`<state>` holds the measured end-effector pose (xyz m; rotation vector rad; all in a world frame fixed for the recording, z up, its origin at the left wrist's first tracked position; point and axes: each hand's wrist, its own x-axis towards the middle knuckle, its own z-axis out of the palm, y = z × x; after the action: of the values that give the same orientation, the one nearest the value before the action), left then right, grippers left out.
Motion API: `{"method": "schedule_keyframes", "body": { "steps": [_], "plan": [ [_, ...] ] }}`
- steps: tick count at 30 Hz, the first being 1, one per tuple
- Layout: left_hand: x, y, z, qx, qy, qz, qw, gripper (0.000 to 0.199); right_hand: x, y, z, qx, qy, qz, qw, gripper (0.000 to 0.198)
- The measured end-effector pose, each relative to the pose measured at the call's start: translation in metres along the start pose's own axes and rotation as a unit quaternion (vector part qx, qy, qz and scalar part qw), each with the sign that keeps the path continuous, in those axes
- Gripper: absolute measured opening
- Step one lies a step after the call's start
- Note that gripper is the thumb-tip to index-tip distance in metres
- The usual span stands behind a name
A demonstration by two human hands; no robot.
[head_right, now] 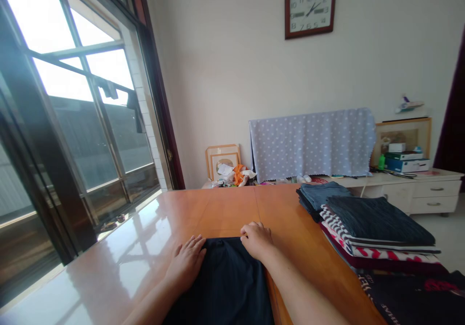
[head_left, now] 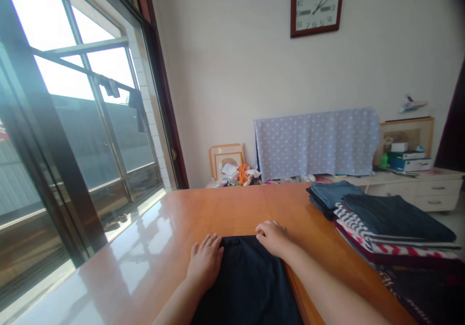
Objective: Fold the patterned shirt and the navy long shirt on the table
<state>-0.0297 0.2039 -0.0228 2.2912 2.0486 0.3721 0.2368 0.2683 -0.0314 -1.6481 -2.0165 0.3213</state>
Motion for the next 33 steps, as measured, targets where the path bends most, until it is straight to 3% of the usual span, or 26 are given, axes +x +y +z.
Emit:
{"method": "schedule_keyframes", "body": {
  "steps": [6,13,19,24,28,33],
  "plan": [
    [0.002,-0.001,0.007,-0.006,-0.036,-0.026,0.999,0.056,0.006,0.013,0.01,-0.003,-0.004,-0.006,1.0,0.012],
    [0.007,-0.004,0.005,-0.01,-0.031,-0.03,0.999,0.055,0.009,0.035,0.005,-0.014,0.007,0.021,1.0,0.014],
    [0.028,-0.029,-0.004,-0.021,0.03,-0.005,0.999,0.044,0.008,0.033,0.005,0.002,-0.002,0.009,1.0,0.015],
    [0.04,-0.045,-0.009,-0.005,0.016,0.011,1.0,0.036,0.006,0.031,0.004,0.006,-0.008,0.006,1.0,0.01],
    [0.046,-0.047,-0.014,0.0,0.017,-0.01,1.0,0.021,0.007,0.032,0.003,0.004,-0.001,0.016,1.0,0.006],
    [0.059,-0.045,-0.012,-0.015,0.021,-0.035,0.999,0.017,0.007,0.033,0.003,-0.002,0.015,0.024,1.0,0.009]
  ]
}}
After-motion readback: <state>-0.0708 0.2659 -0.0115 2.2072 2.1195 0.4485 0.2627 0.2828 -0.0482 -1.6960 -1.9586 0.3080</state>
